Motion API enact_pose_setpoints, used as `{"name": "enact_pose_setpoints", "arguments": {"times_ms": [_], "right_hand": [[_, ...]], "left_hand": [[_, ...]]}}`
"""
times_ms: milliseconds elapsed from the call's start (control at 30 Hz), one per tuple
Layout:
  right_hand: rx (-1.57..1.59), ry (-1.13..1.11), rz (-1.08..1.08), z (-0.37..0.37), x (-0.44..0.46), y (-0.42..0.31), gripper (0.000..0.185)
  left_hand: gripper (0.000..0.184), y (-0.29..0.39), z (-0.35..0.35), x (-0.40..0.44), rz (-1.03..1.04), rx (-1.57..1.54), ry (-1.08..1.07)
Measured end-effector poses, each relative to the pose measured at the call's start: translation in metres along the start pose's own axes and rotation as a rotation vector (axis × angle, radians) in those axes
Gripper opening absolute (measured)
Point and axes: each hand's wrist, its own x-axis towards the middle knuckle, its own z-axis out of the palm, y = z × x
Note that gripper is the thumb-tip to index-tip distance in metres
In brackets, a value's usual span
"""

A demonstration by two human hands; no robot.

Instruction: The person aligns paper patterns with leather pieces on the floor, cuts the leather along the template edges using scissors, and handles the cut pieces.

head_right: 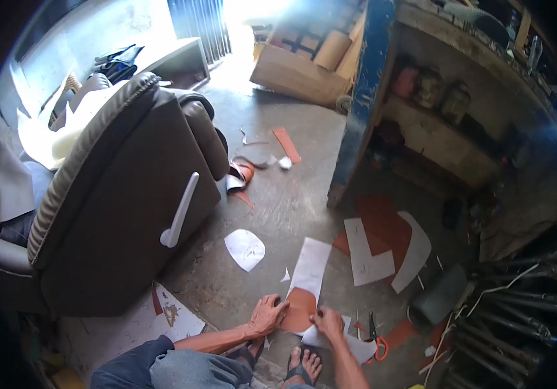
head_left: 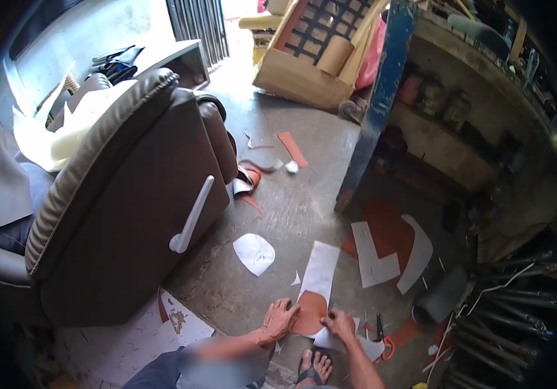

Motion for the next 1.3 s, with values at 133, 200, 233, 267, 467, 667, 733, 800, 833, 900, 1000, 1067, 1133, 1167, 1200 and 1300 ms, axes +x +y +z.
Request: {"name": "enact_pose_setpoints", "arguments": {"times_ms": [133, 200, 233, 267, 467, 667, 733, 800, 833, 900, 1000, 1067, 1133, 1167, 1200, 1300], "right_hand": [[-0.025, -0.265, -0.274, -0.032, 0.051, 0.013, 0.023], [-0.275, -0.281, -0.38, -0.067, 0.063, -0.012, 0.021], [-0.321, -0.303, -0.397, -0.082, 0.069, -0.024, 0.022], [-0.456, -0.31, -0.421, -0.085, 0.082, -0.027, 0.024], [-0.548, 0.142, -0.673, -0.091, 0.079, -0.036, 0.025], [0.147, 0.637, 0.072, -0.07, -0.033, 0.044, 0.027], [-0.029, 0.778, 0.26, -0.051, -0.074, 0.094, 0.028], [-0.08, 0.807, 0.375, -0.037, -0.106, 0.124, 0.029], [-0.091, 0.781, 0.433, -0.027, -0.118, 0.133, 0.031], [-0.105, 0.752, 0.503, -0.019, -0.131, 0.143, 0.033], [-0.188, 0.618, 0.419, -0.017, -0.132, 0.139, 0.04], [-0.151, 0.601, 0.416, -0.021, -0.121, 0.14, 0.039], [-0.046, 0.478, 0.52, -0.028, -0.113, 0.142, 0.037], [0.046, 0.351, 0.625, -0.031, -0.11, 0.143, 0.036], [0.129, 0.269, 0.705, -0.032, -0.11, 0.143, 0.038], [0.333, 0.261, 0.716, -0.012, -0.138, 0.147, 0.042]], "left_hand": [[0.063, 0.007, 0.003, 0.006, 0.318, 0.05, 0.03], [0.069, 0.018, -0.007, 0.018, 0.415, -0.001, -0.15], [0.07, 0.023, -0.003, 0.021, 0.434, 0.002, -0.19], [0.072, 0.025, 0.001, 0.028, 0.456, 0.013, -0.218], [0.067, 0.031, 0.013, 0.043, 0.417, 0.074, -0.297], [0.054, 0.031, 0.01, 0.045, 0.432, 0.056, -0.252], [0.05, 0.032, 0.01, 0.045, 0.429, 0.067, -0.255], [0.049, 0.032, 0.008, 0.047, 0.445, 0.063, -0.253], [0.049, 0.031, 0.008, 0.048, 0.447, 0.065, -0.265], [0.048, 0.03, 0.006, 0.052, 0.455, 0.05, -0.274], [0.048, 0.029, 0.009, 0.055, 0.443, 0.041, -0.301], [0.047, 0.026, 0.01, 0.057, 0.456, 0.034, -0.296], [0.046, 0.025, 0.01, 0.06, 0.467, 0.018, -0.286], [0.046, 0.023, 0.009, 0.061, 0.492, 0.02, -0.294], [0.046, 0.021, 0.008, 0.064, 0.516, 0.026, -0.298], [0.046, 0.019, 0.011, 0.064, 0.507, 0.016, -0.312]]}}
